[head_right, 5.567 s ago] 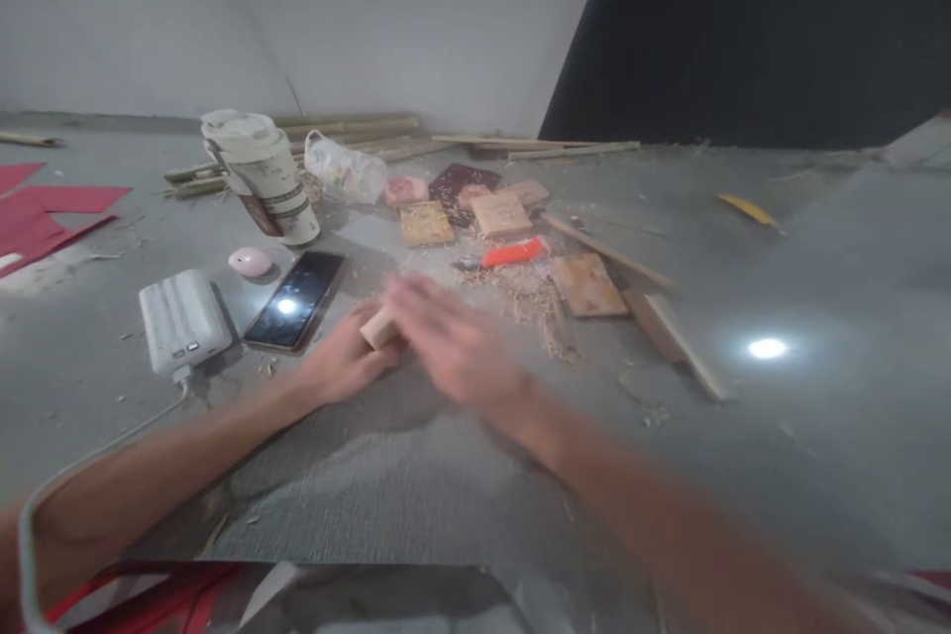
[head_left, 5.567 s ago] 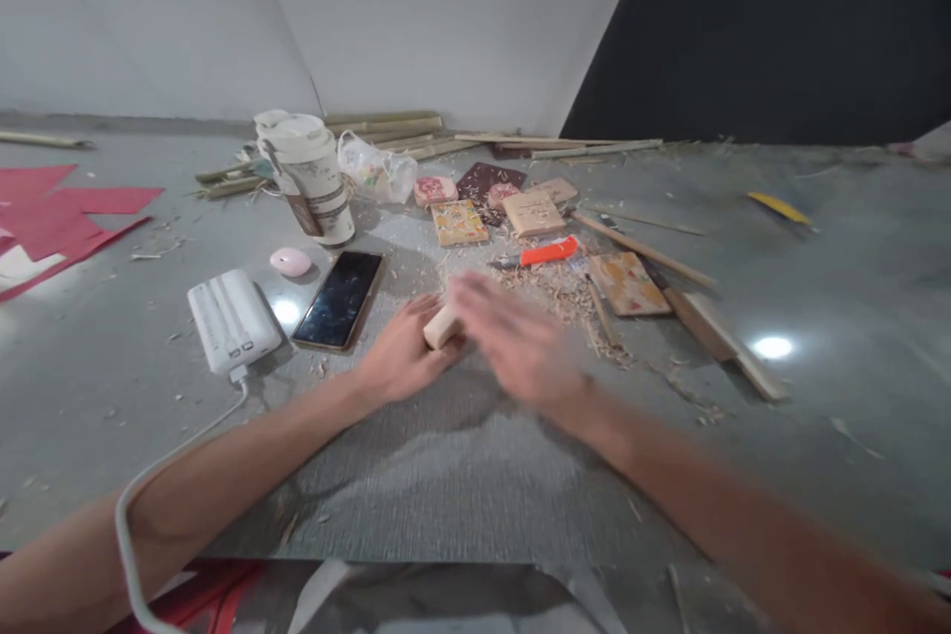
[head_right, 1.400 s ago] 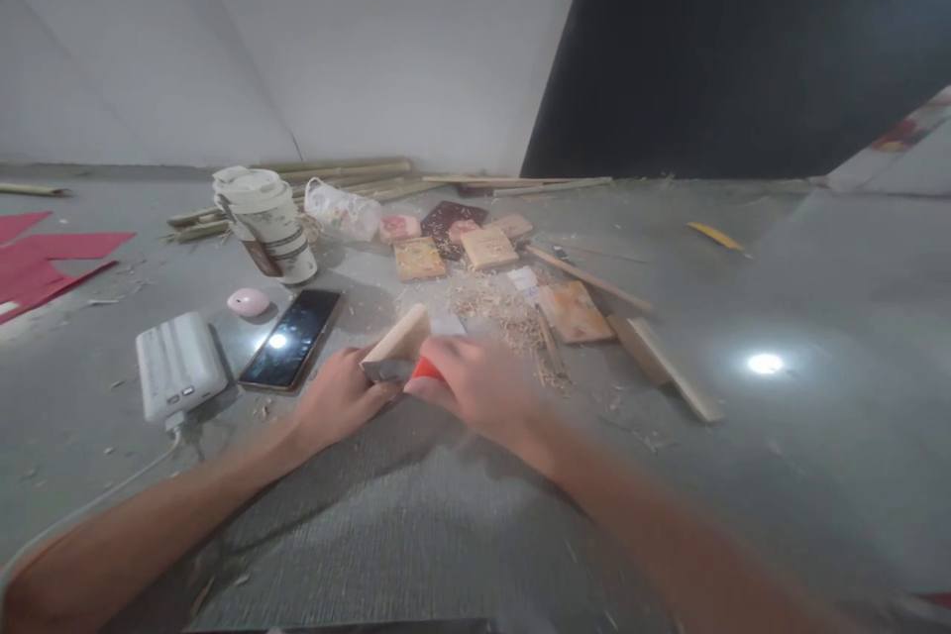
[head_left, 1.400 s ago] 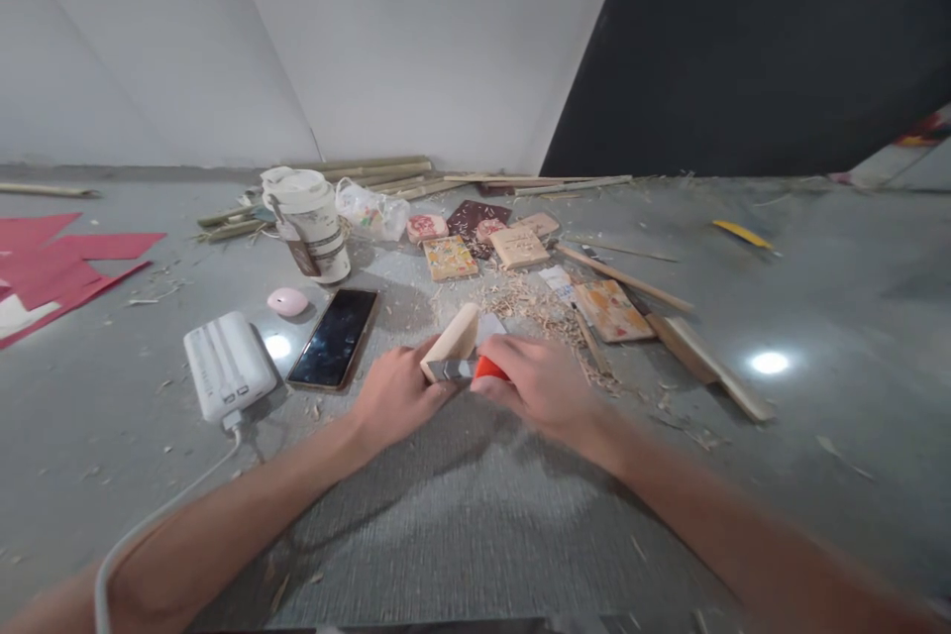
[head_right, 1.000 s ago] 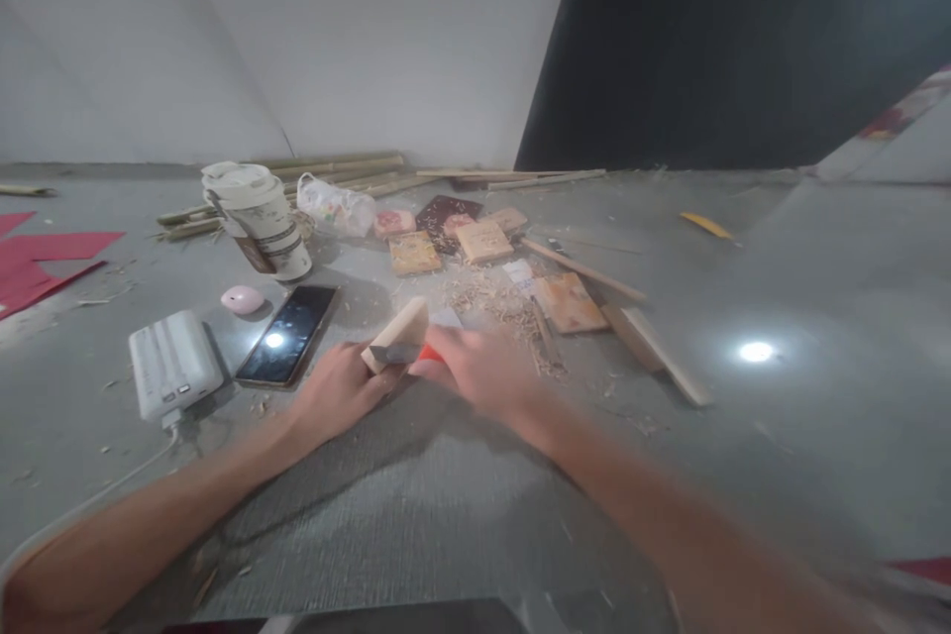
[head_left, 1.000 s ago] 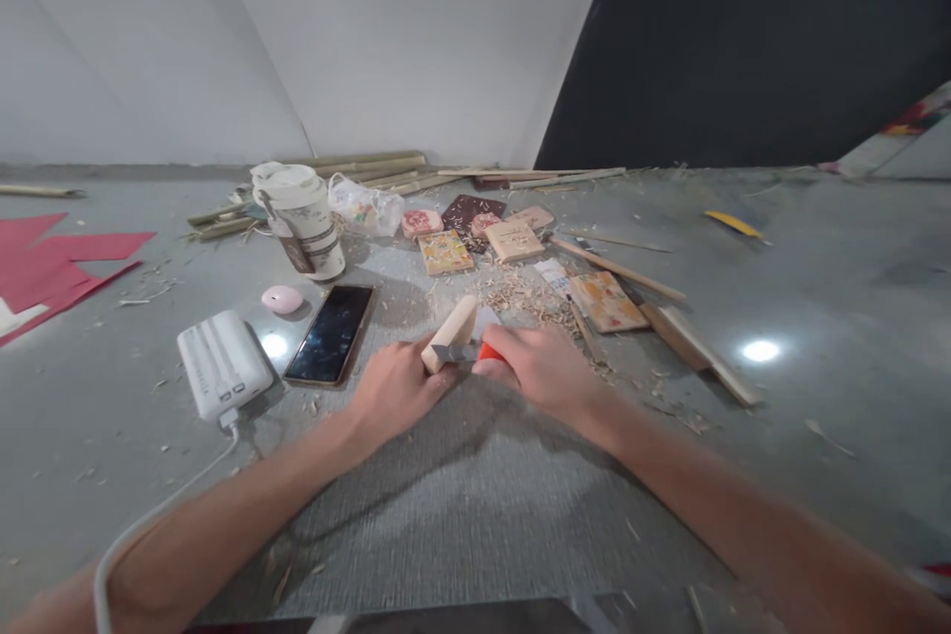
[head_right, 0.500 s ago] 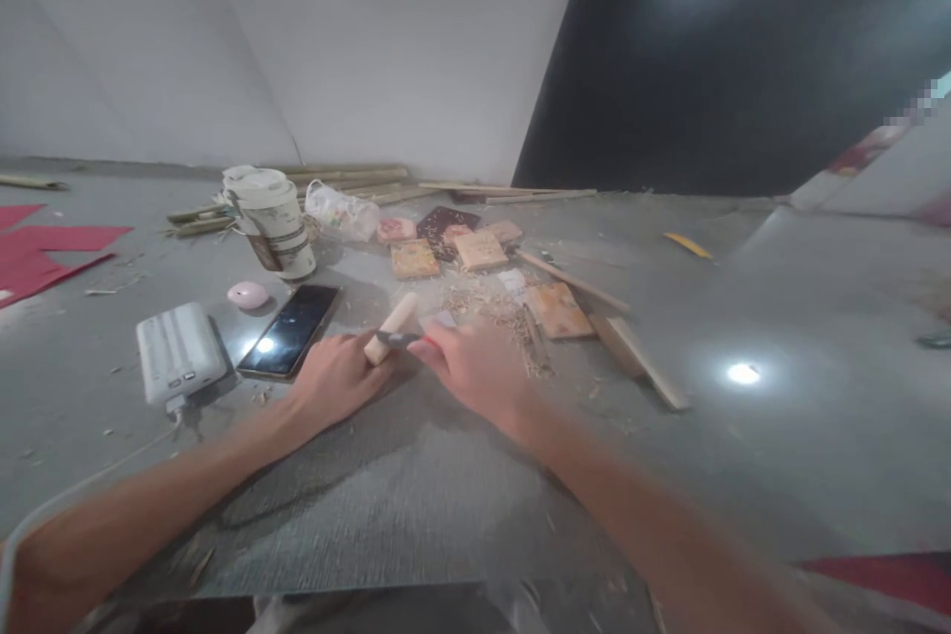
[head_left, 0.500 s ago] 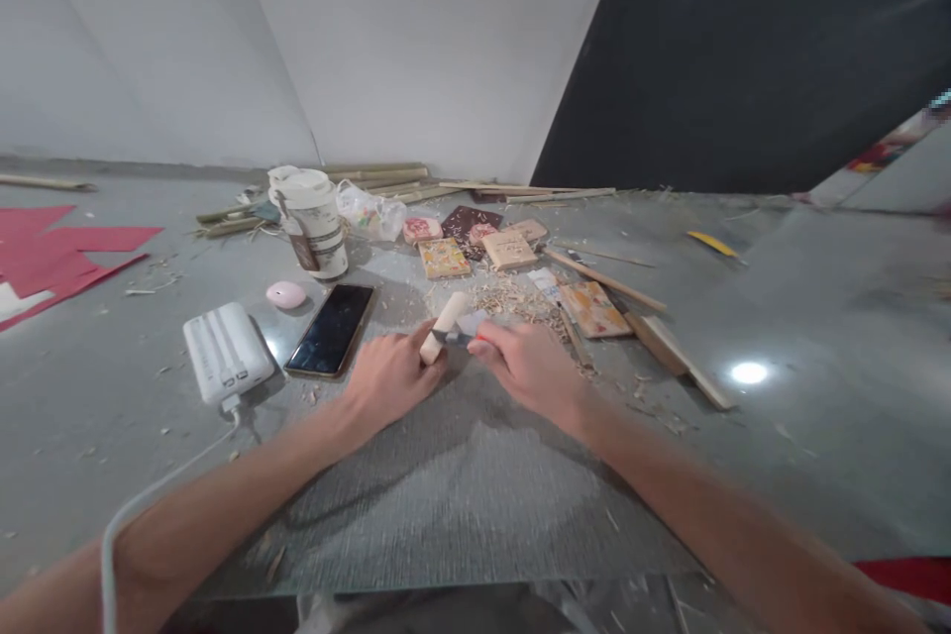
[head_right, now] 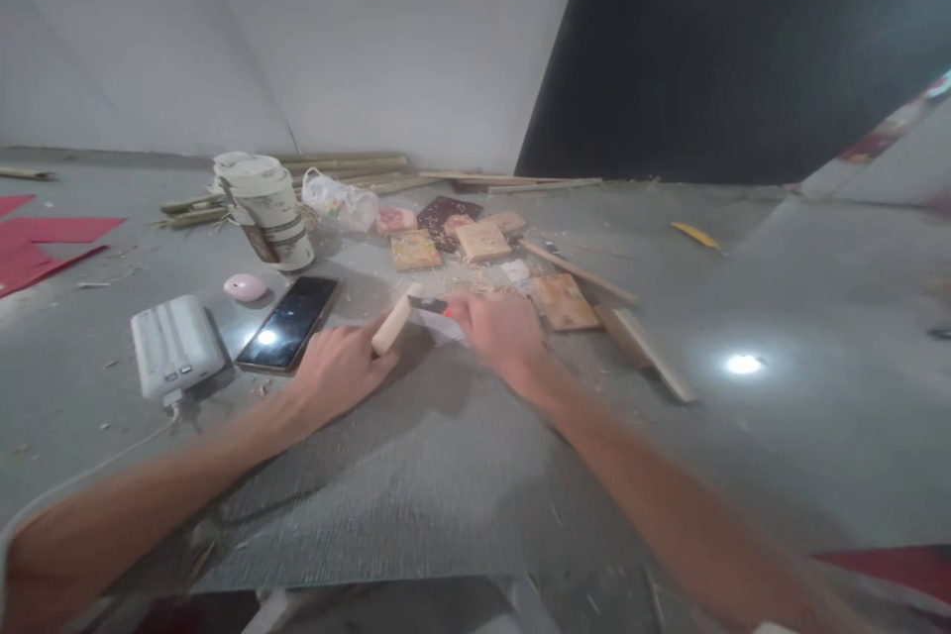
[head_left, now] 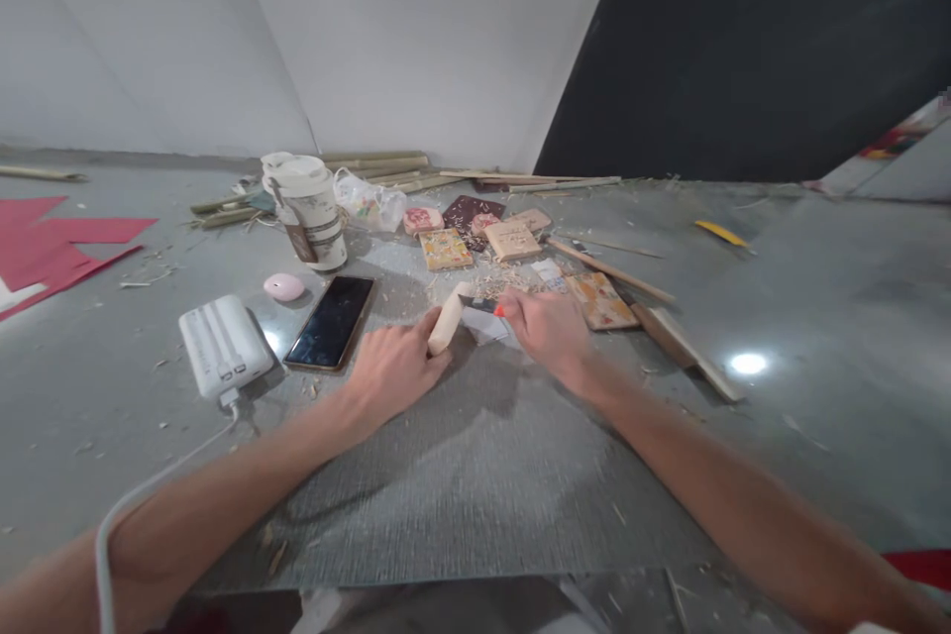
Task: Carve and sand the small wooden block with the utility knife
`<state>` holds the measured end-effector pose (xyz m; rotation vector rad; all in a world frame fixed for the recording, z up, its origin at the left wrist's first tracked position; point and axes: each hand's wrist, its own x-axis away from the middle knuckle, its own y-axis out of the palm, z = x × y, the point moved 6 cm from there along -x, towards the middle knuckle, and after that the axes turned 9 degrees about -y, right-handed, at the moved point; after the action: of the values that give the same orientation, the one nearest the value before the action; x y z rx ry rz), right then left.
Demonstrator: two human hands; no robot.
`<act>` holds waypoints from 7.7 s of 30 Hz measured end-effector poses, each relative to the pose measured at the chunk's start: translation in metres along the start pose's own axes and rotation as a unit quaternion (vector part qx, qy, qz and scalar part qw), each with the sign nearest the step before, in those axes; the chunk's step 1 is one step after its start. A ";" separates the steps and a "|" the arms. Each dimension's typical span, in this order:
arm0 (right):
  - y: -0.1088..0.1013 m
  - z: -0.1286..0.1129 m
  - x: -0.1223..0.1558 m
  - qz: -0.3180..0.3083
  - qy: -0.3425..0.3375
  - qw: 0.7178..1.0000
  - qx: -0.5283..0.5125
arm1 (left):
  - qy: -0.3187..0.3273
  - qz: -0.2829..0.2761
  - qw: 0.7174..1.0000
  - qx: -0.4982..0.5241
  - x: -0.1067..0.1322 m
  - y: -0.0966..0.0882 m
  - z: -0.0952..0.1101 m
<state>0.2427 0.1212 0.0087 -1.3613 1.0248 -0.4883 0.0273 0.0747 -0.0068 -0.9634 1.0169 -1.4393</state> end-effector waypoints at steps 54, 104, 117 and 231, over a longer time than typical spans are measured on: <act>-0.011 0.068 0.000 0.015 0.149 0.982 0.117 | 0.128 0.014 0.991 -0.030 0.023 0.011 0.021; 0.017 0.043 0.001 0.000 0.071 0.997 0.039 | 0.058 0.106 0.992 -0.023 -0.008 -0.002 -0.014; 0.017 0.041 0.001 -0.001 0.074 0.997 0.008 | 0.056 0.108 0.992 -0.040 -0.006 0.001 -0.014; 0.006 -0.050 0.023 -0.021 -0.120 0.972 -0.200 | 0.138 0.026 0.974 0.178 -0.011 0.013 -0.007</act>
<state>0.2120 0.0756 0.0016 -1.7547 0.9238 -0.1415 0.0260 0.0852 -0.0215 -0.4826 0.9303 -1.6726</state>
